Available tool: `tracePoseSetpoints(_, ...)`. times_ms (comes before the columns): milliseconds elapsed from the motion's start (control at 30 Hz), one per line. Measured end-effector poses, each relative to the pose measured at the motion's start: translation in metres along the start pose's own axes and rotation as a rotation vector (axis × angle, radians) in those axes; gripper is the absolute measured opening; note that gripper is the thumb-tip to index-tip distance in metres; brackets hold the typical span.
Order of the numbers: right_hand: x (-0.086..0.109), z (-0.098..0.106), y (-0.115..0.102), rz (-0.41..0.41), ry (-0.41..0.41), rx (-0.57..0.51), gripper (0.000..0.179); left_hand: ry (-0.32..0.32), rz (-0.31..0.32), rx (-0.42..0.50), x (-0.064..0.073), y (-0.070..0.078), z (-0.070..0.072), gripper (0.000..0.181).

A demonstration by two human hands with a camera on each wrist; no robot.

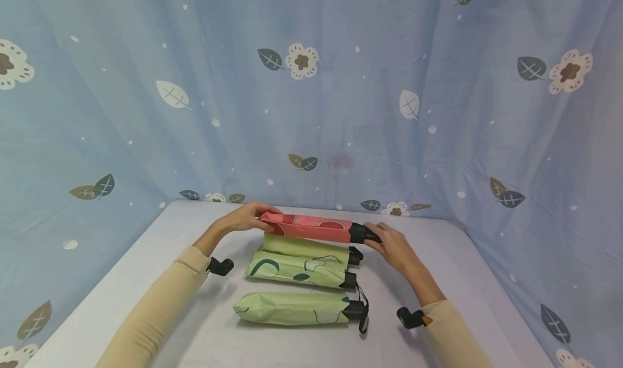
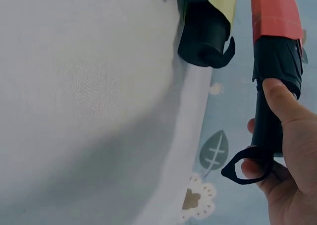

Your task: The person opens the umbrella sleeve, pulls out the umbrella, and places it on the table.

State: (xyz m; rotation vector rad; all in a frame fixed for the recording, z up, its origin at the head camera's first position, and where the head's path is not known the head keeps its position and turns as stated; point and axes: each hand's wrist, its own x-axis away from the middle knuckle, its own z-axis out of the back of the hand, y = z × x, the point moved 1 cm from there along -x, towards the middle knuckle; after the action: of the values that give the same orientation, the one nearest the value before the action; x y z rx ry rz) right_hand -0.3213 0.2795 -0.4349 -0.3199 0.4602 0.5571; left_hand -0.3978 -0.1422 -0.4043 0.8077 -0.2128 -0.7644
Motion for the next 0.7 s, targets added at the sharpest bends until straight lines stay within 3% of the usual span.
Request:
tracePoseSetpoints(400, 0.011, 0.009, 0.023, -0.047, -0.01, 0.022, 0.048, 0.048, -0.011, -0.001, 0.0, -0.005, 0.004, 0.044)
tracePoseSetpoints(700, 0.025, 0.016, 0.039, -0.11, -0.023, 0.038, 0.05, 0.103, 0.022, -0.021, 0.0, -0.01, 0.0, 0.046)
